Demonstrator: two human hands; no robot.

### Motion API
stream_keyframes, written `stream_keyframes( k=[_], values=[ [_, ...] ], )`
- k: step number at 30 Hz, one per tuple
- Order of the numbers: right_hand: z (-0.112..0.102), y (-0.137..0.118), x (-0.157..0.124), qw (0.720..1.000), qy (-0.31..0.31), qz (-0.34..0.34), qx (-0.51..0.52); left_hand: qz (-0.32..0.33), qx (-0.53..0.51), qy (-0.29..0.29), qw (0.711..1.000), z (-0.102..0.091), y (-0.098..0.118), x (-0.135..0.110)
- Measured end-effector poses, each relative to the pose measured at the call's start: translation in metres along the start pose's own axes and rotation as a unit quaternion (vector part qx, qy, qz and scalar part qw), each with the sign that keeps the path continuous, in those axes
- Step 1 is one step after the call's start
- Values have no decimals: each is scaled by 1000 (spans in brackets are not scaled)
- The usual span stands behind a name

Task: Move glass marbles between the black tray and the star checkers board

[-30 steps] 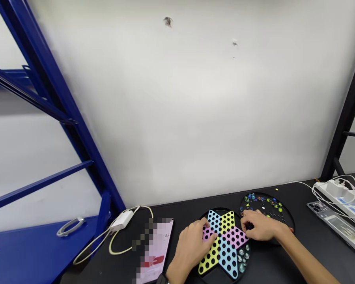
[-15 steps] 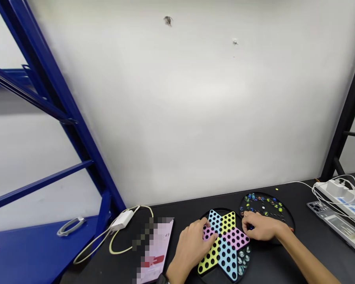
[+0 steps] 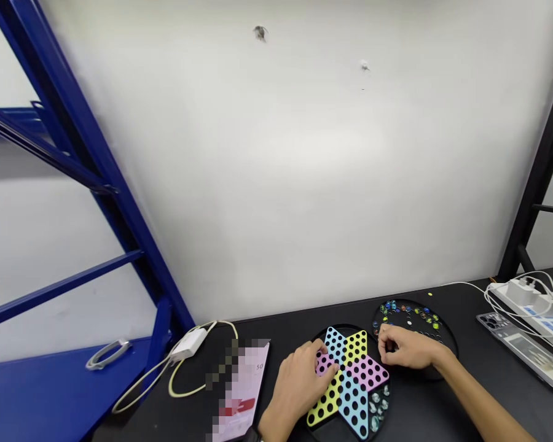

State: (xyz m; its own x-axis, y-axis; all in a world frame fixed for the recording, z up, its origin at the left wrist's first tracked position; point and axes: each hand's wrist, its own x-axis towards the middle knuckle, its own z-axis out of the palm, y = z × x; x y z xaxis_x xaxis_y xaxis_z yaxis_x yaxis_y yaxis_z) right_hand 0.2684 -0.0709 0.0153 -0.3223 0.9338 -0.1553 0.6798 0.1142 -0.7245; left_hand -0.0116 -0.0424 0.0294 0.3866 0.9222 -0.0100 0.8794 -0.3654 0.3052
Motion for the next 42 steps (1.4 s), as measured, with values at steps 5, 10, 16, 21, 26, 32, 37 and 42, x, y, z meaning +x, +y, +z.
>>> stream_keyframes(
  k=[5,10,16,21,26,32,37,42],
  values=[
    [-9,14,1,982,188,11,-20,6,5,7,1000,-2,0,0],
    [-13,34,1,942,278,97,-161,-1,25,6,1000,-3,-2,1],
    [-13,42,1,902,286,166,-278,-34,63,30,997,-4,2,4],
    [2,25,8,931,286,80,-211,-45,84,33,995,0,3,3],
    [39,-12,17,954,231,10,-191,-33,89,36,995,9,2,3],
    [57,-23,28,939,197,32,-280,-18,79,39,996,13,1,4],
    [54,-22,37,930,164,49,-326,-16,74,34,997,15,-2,6],
    [54,-20,43,926,180,43,-330,-12,64,36,997,20,-4,8]
  ],
)
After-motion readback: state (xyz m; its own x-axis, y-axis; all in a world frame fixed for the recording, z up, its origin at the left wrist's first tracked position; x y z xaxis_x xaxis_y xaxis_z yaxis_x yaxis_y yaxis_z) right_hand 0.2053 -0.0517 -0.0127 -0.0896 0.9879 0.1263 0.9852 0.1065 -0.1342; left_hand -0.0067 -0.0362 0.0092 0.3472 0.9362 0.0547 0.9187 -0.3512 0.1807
